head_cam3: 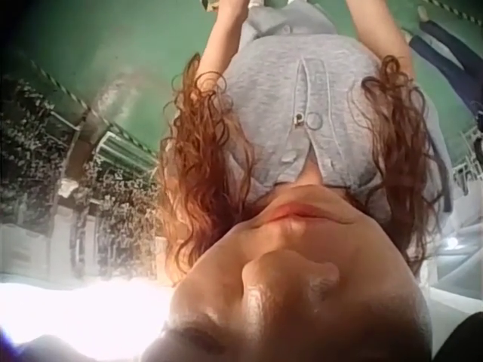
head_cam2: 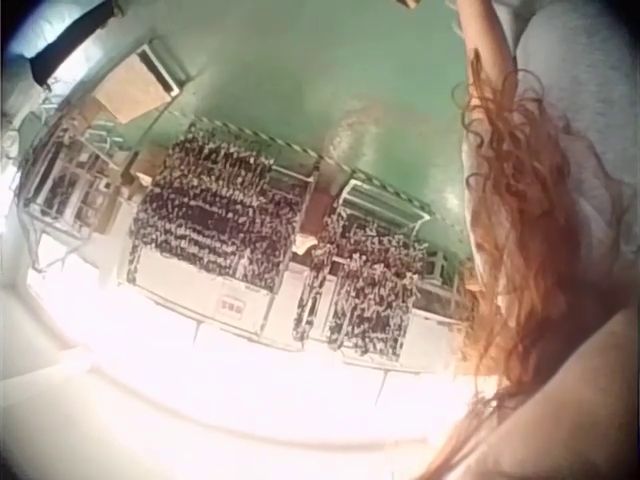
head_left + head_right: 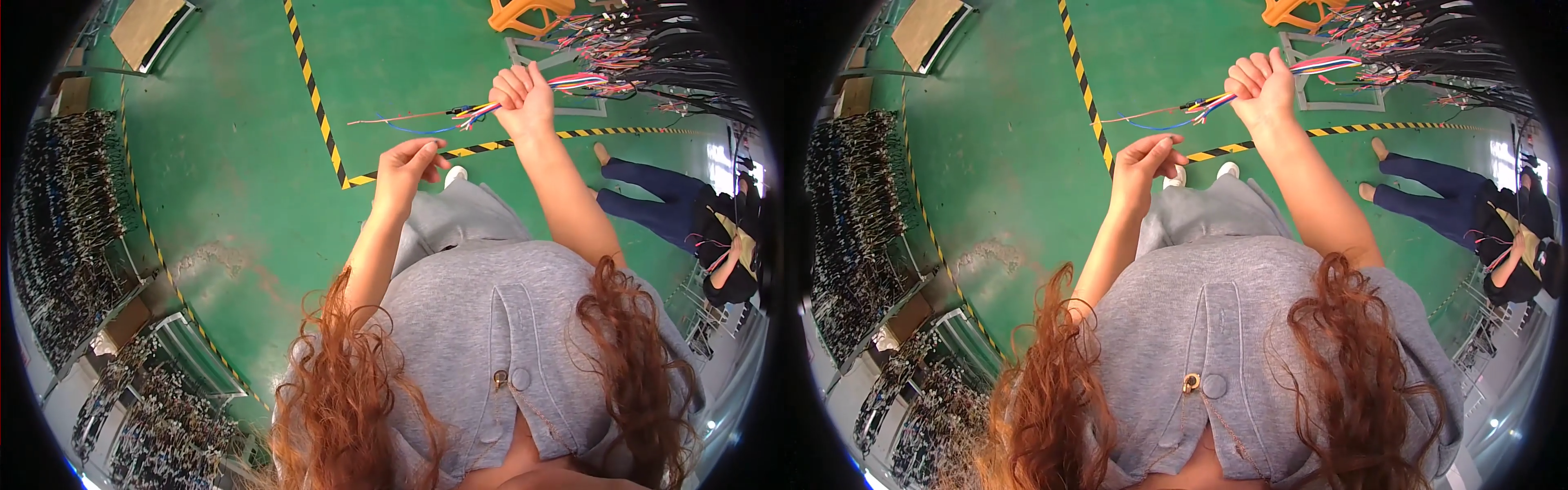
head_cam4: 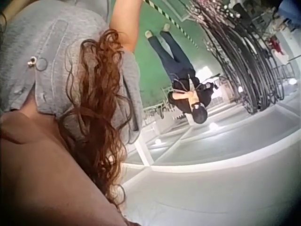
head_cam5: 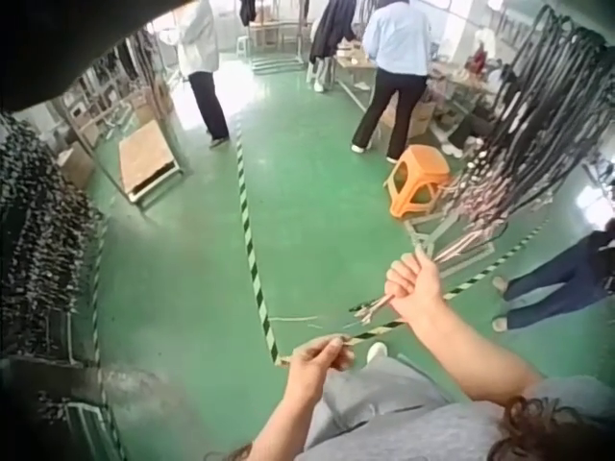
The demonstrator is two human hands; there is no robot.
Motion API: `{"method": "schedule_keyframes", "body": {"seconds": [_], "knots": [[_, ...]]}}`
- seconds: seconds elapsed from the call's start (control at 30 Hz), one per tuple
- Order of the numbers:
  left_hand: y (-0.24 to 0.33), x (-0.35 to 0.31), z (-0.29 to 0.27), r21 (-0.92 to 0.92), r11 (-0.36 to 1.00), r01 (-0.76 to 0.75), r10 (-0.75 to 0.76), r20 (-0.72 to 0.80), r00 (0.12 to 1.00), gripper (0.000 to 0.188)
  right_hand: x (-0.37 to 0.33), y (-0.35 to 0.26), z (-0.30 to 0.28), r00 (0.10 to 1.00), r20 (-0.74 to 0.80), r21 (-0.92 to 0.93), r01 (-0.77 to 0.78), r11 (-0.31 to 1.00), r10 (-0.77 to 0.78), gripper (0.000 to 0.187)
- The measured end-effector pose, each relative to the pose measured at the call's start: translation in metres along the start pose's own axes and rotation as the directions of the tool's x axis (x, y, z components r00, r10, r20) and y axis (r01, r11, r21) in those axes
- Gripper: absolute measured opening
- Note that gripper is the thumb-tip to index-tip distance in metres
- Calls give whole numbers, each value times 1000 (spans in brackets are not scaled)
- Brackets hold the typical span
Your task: Organizing and sorting bunches of electrical wires in a factory setting.
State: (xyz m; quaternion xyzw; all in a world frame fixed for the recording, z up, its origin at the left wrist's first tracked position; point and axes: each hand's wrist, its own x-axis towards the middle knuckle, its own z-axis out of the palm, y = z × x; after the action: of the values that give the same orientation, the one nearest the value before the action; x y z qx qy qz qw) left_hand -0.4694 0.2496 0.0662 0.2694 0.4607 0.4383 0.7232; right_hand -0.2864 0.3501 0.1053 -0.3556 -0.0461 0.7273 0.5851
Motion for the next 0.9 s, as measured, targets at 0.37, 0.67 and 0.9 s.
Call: {"method": "schedule_keyframes", "body": {"seconds": [0.37,0.67,0.9], "knots": [[18,5,14,44,996,-80,77,53,996,19,-2,-6,4,983,177,149,-79,986,52,48],[25,3,35,120,986,-116,121,-40,992,11,-9,4,11,983,182,86,-39,996,23,48],[23,-1,6,237,960,-153,190,-144,971,12,-6,-11,5,979,205,168,-41,985,6,47]]}}
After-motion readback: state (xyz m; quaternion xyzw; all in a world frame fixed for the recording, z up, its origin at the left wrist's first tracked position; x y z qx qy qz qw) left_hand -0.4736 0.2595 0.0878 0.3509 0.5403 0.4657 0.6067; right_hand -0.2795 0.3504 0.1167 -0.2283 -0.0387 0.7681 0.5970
